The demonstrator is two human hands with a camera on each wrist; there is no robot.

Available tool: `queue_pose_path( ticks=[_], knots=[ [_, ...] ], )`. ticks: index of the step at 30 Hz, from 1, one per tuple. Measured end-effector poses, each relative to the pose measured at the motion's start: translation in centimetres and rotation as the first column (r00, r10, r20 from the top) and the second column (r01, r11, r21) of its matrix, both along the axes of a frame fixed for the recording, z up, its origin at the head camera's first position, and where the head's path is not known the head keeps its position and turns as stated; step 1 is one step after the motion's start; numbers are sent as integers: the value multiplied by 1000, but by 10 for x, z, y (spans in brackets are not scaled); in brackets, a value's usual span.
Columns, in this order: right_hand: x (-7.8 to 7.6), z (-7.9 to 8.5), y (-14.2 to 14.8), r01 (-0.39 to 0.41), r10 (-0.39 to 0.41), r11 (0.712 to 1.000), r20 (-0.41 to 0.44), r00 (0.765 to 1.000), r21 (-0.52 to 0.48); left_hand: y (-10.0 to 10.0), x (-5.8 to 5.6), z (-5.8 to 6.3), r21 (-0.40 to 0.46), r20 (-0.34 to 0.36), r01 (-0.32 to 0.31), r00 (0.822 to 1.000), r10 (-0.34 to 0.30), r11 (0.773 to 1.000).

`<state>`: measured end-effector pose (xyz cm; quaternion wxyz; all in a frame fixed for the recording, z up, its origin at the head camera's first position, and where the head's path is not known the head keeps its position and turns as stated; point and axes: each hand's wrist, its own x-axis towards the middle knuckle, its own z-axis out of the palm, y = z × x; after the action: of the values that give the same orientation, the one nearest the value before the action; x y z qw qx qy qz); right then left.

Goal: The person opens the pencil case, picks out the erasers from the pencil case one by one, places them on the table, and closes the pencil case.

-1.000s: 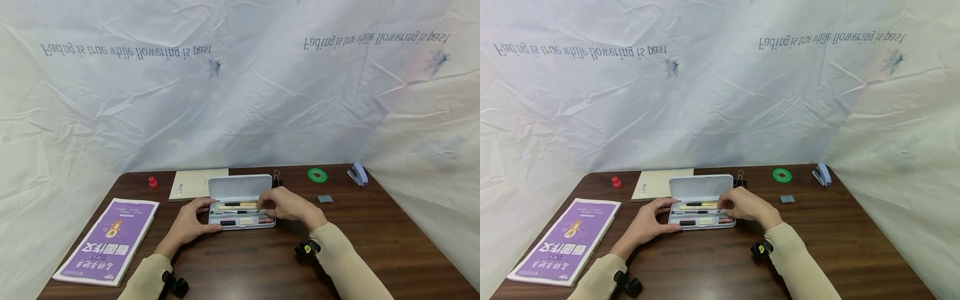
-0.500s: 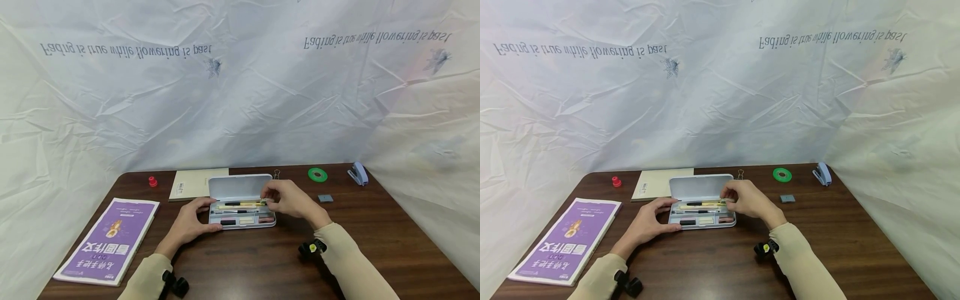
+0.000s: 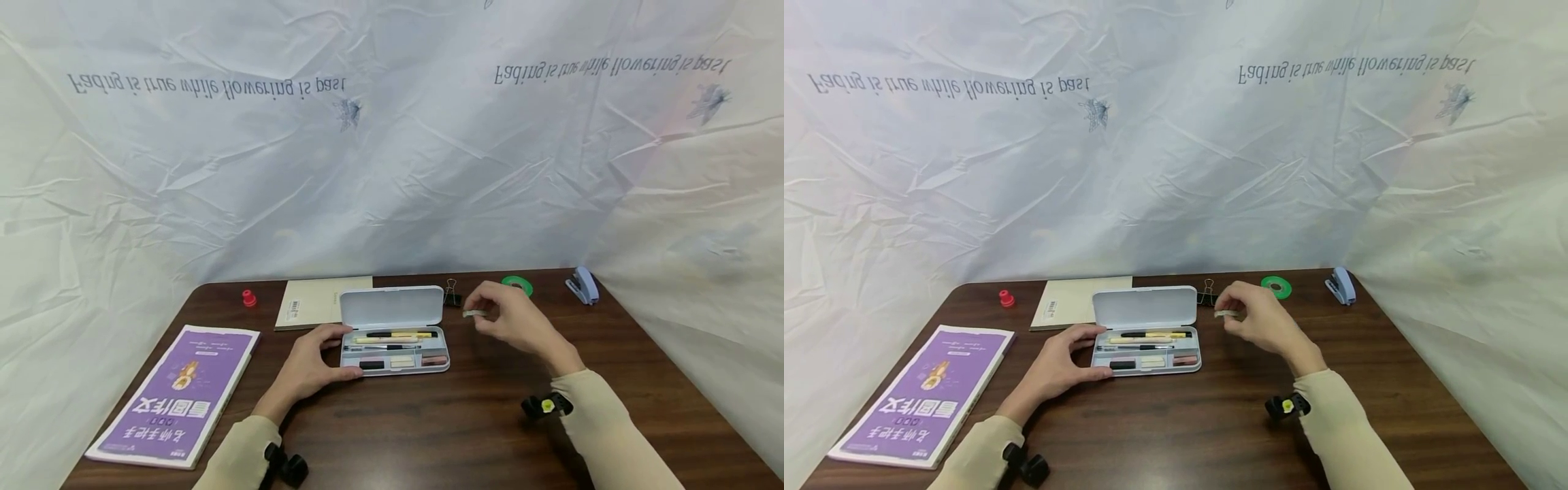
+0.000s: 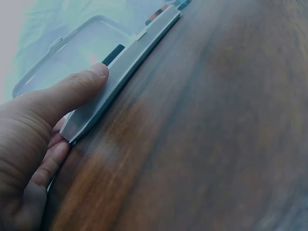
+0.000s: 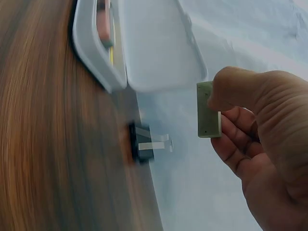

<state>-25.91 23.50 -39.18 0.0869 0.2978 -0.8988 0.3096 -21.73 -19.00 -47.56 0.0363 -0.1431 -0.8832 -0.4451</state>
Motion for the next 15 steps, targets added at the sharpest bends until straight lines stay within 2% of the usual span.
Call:
queue_pose_path(
  ticks=[6, 15],
  knots=[
    [6, -5, 41, 93, -92, 995, -61, 994, 16, 1, 0, 0, 4, -1, 3, 1000, -3, 1000],
    [21, -19, 89, 208, -207, 976, -33, 978, 63, 0, 0, -1, -1, -10, -1, 1000, 1, 1000]
  ],
)
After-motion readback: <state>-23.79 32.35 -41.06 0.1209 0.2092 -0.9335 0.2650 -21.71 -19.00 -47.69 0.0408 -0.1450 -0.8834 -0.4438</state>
